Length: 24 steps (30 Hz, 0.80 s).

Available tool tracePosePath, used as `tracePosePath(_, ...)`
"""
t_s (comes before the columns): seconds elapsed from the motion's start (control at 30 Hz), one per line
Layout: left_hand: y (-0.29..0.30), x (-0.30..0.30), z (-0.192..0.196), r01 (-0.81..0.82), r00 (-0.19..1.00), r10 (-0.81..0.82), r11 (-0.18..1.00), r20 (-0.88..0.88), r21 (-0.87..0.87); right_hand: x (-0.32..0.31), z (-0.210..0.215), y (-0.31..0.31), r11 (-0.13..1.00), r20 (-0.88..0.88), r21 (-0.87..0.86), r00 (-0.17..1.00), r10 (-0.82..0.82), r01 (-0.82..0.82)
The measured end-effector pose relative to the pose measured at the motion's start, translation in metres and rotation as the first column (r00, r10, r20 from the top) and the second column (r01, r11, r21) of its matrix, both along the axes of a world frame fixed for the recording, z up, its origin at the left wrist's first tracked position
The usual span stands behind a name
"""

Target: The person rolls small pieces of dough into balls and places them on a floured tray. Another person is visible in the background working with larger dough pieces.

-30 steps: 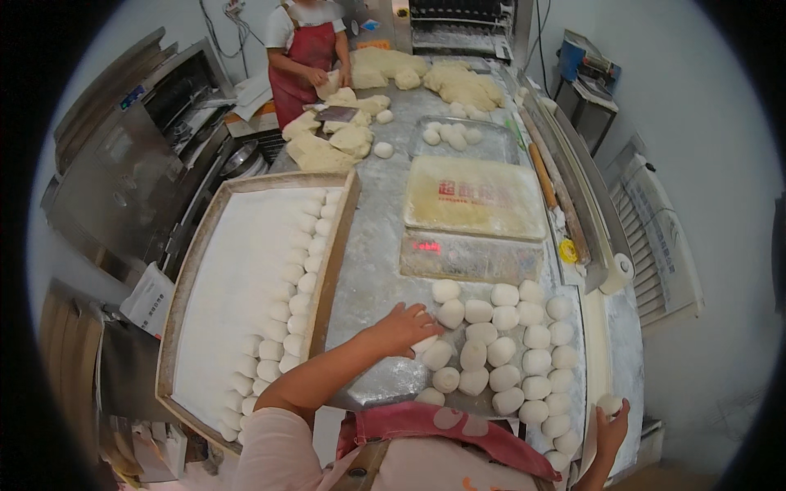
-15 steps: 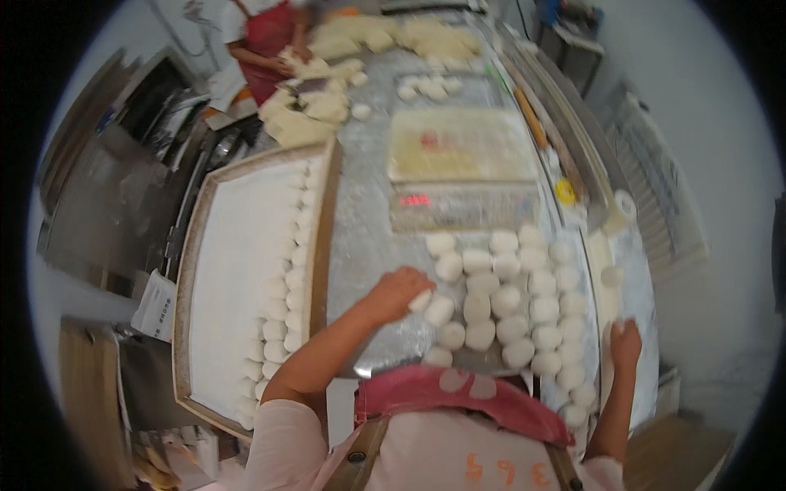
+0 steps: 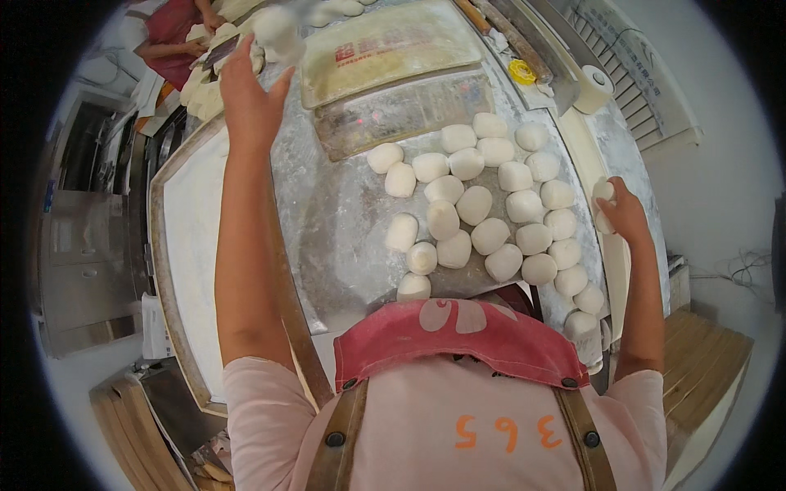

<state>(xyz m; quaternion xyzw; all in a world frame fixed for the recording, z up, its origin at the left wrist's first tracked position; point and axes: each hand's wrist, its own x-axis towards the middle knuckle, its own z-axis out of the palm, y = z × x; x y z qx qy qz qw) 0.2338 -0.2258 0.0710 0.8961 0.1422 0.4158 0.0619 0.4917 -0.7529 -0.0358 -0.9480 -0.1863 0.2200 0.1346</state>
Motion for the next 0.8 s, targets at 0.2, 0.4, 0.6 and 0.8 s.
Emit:
tracePosePath(0.2,-0.088,-0.005,-0.098,0.196,0.747,-0.247,0.969,-0.617,-0.15,0.021,0.075,0.072,0.503,-0.275,0.842,0.958,0.085,0.197)
tracePosePath(0.4,-0.129,-0.009,-0.136,0.036,0.724,-0.127,0.988,-0.678,-0.147,-0.032,0.145,0.121,0.173,-0.022,0.984,0.944,0.329,-0.038)
tracePosePath(0.6,-0.109,-0.039,-0.115,0.114,0.61,-0.293,0.952,-0.736,-0.284,-0.052,0.053,0.026,0.493,-0.254,0.83,0.964,-0.079,0.26)
tracePosePath(0.8,-0.118,-0.1,-0.077,0.026,0.48,-0.378,0.908,-0.791,-0.418,-0.068,-0.013,-0.124,0.468,-0.347,0.643,0.776,-0.527,0.606)
